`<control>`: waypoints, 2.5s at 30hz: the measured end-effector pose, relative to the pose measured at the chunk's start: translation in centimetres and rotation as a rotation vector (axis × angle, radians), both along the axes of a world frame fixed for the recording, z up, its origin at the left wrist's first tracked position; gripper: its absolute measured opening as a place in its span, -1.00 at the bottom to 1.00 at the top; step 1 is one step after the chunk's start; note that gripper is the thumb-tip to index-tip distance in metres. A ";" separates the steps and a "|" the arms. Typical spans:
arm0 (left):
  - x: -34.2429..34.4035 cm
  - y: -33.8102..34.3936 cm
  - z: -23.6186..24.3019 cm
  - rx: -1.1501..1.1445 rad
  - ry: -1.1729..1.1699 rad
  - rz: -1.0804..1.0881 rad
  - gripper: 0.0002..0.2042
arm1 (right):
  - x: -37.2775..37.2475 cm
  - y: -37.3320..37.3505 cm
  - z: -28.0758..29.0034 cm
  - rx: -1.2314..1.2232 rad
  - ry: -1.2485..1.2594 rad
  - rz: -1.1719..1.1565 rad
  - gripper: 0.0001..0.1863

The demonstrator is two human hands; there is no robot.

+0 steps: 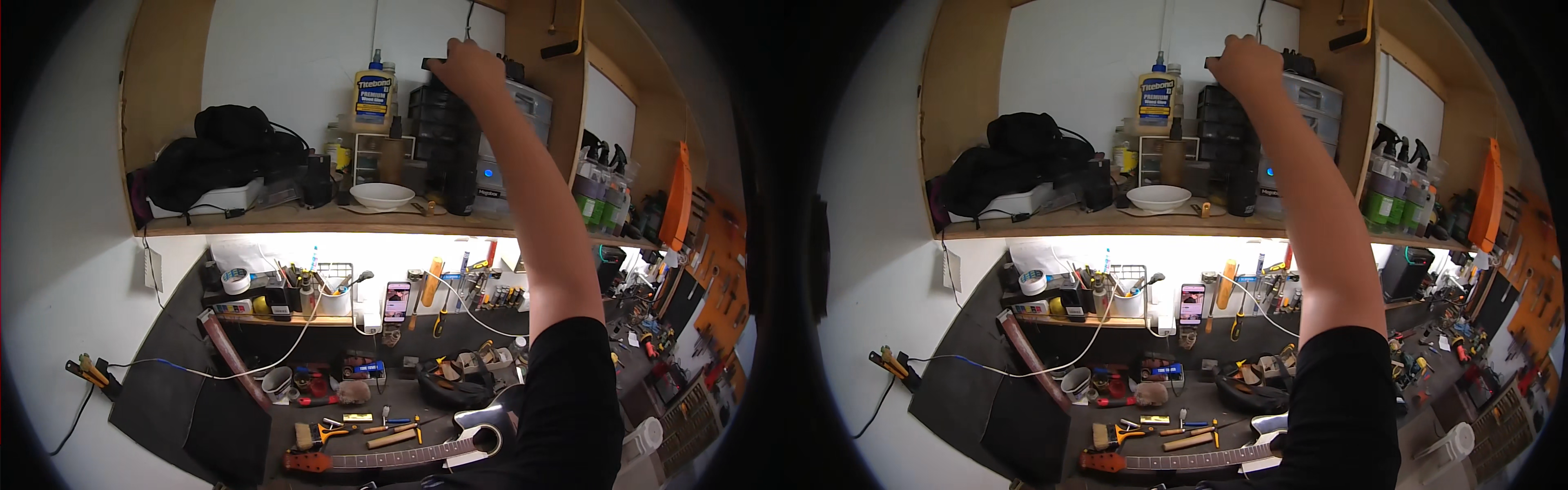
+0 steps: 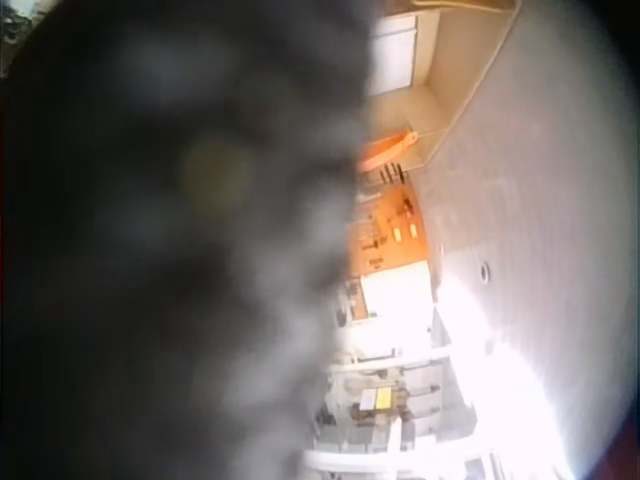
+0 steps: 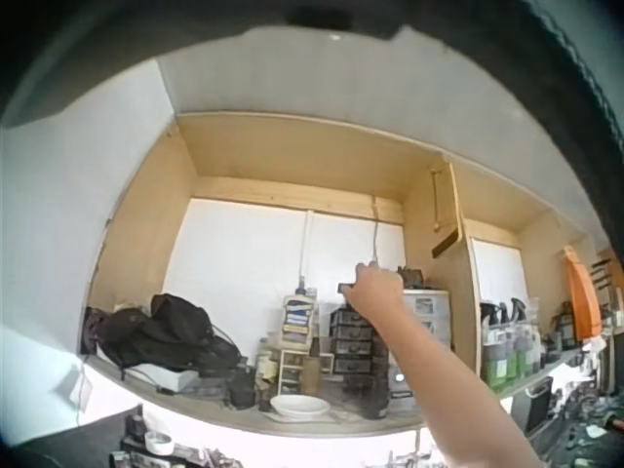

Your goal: The person uses a metal file to smooth the frets on a guitar neck, then retrieves a sanding block to sand the edges of the guitar body and neck. The person works on the guitar in a workshop setting, handling the instrument and tools with both hands.

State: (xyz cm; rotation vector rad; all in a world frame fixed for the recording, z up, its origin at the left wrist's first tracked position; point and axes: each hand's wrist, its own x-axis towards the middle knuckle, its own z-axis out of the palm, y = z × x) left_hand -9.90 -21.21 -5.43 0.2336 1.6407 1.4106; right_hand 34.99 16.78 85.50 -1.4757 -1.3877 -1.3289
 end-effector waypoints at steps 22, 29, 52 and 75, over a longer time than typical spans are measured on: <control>0.8 -0.6 5.6 -0.030 0.121 -0.060 -0.64 | -3.0 -1.9 -7.9 -0.245 -0.295 -0.003 -0.66; 2.7 0.2 12.6 -0.033 0.042 -0.026 -0.58 | -1.7 -2.1 -12.2 -0.798 -0.169 0.020 -0.49; 0.6 -0.4 4.2 0.032 0.288 -0.110 -0.62 | 1.7 -0.3 -9.8 -0.229 0.345 0.634 -0.54; 4.1 3.2 15.0 0.103 0.400 -0.065 -0.66 | 5.3 -22.1 -40.3 -1.066 1.193 1.285 -0.63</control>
